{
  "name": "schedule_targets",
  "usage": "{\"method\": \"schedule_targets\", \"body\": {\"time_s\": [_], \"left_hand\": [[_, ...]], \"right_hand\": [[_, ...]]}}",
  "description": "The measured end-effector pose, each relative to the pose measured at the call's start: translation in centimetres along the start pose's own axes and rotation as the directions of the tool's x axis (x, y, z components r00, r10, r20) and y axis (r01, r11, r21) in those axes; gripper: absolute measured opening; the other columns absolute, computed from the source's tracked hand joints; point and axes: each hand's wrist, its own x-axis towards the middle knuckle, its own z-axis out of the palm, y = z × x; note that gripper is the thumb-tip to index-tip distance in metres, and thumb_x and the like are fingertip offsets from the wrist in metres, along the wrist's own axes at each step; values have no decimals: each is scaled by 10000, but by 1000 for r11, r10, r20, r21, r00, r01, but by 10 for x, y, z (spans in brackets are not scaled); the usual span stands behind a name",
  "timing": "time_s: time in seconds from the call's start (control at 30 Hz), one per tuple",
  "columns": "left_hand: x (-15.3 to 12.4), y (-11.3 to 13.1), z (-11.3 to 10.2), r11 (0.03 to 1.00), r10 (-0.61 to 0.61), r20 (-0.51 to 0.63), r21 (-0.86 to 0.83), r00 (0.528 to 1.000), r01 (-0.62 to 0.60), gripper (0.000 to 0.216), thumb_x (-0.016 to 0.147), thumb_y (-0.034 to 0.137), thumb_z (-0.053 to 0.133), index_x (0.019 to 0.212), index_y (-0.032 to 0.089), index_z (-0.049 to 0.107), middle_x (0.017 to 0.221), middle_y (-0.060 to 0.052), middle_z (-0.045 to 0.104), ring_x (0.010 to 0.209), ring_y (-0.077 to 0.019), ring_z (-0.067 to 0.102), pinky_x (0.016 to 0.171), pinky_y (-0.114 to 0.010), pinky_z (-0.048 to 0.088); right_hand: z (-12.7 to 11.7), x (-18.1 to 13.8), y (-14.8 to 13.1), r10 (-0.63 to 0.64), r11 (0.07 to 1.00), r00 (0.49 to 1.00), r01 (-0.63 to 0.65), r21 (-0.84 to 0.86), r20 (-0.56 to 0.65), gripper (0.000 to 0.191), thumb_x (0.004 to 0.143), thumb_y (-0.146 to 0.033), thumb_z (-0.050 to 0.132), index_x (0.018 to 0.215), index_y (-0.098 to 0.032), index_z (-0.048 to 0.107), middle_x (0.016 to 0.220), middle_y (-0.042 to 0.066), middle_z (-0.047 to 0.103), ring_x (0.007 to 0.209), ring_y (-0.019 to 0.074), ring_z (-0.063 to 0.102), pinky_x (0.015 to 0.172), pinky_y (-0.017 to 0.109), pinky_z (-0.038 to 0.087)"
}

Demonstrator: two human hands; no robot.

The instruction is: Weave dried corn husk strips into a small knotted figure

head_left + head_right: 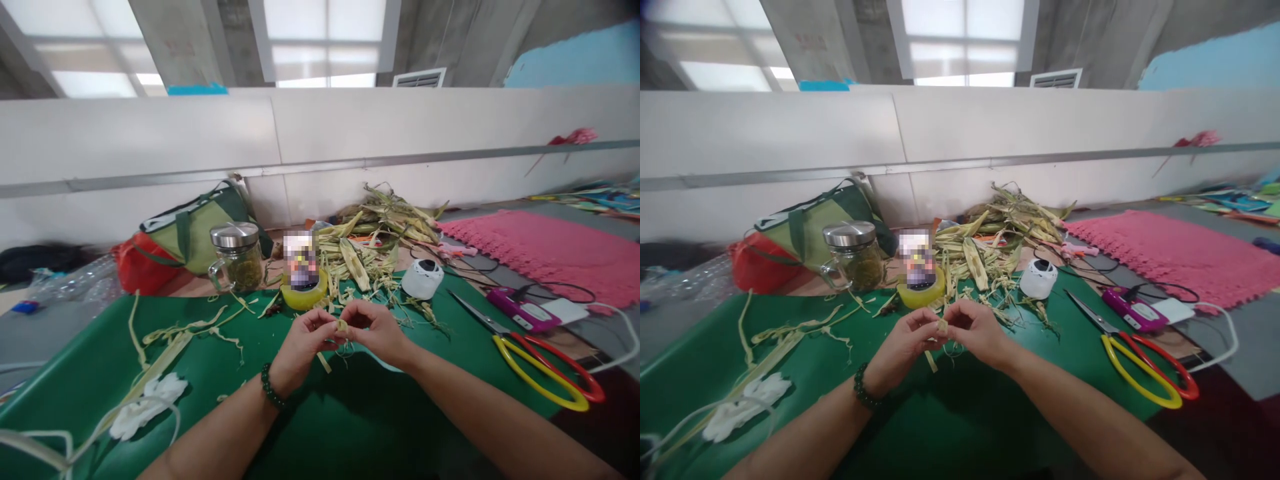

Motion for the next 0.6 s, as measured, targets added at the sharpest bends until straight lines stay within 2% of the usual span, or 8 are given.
{"method": "schedule_targets", "body": {"time_s": [0.17, 0.3, 0.4, 0.5, 0.6], "left_hand": [[-1, 3, 1, 999, -15, 14, -32, 1000, 16, 295, 569, 341, 814, 672, 132, 633, 561, 26, 619, 563, -98, 606, 633, -228, 509], [-2, 3, 2, 999, 8, 21, -50, 1000, -7, 363, 553, 369, 831, 765, 132, 657, 661, -7, 687, 585, -116, 642, 636, -240, 514], [-2, 3, 2, 998, 30, 13, -55, 999, -29, 379, 528, 383, 842, 737, 133, 649, 674, -10, 691, 582, -121, 642, 626, -245, 516], [-2, 3, 3, 998, 50, -14, -31, 999, -50, 353, 542, 389, 830, 692, 132, 642, 634, 2, 665, 580, -116, 626, 607, -232, 509], [-4, 2, 5, 996, 92, -20, 24, 996, -91, 332, 552, 384, 822, 673, 130, 646, 626, -1, 658, 601, -122, 622, 615, -231, 505]], "right_hand": [[-5, 1, 6, -55, 986, 998, 53, -156, -10, 182, 760, -347, 653, 704, -176, 636, 650, 8, 609, 557, 114, 556, 502, 213, 454], [-4, 1, 8, -11, 996, 1000, 8, -85, -28, 213, 775, -383, 626, 714, -179, 629, 617, -4, 602, 508, 113, 573, 478, 213, 468], [-1, -2, 7, -25, 996, 999, 21, -89, -42, 239, 800, -394, 598, 701, -178, 619, 589, -5, 596, 489, 114, 570, 464, 214, 460], [1, -6, 5, -163, 945, 984, 136, -297, -69, 251, 851, -359, 548, 694, -184, 635, 602, 16, 611, 520, 123, 558, 488, 224, 439], [2, -10, 3, -307, 827, 951, 244, -506, -42, 237, 863, -309, 525, 684, -192, 627, 633, 31, 621, 567, 135, 550, 544, 244, 426]]}}
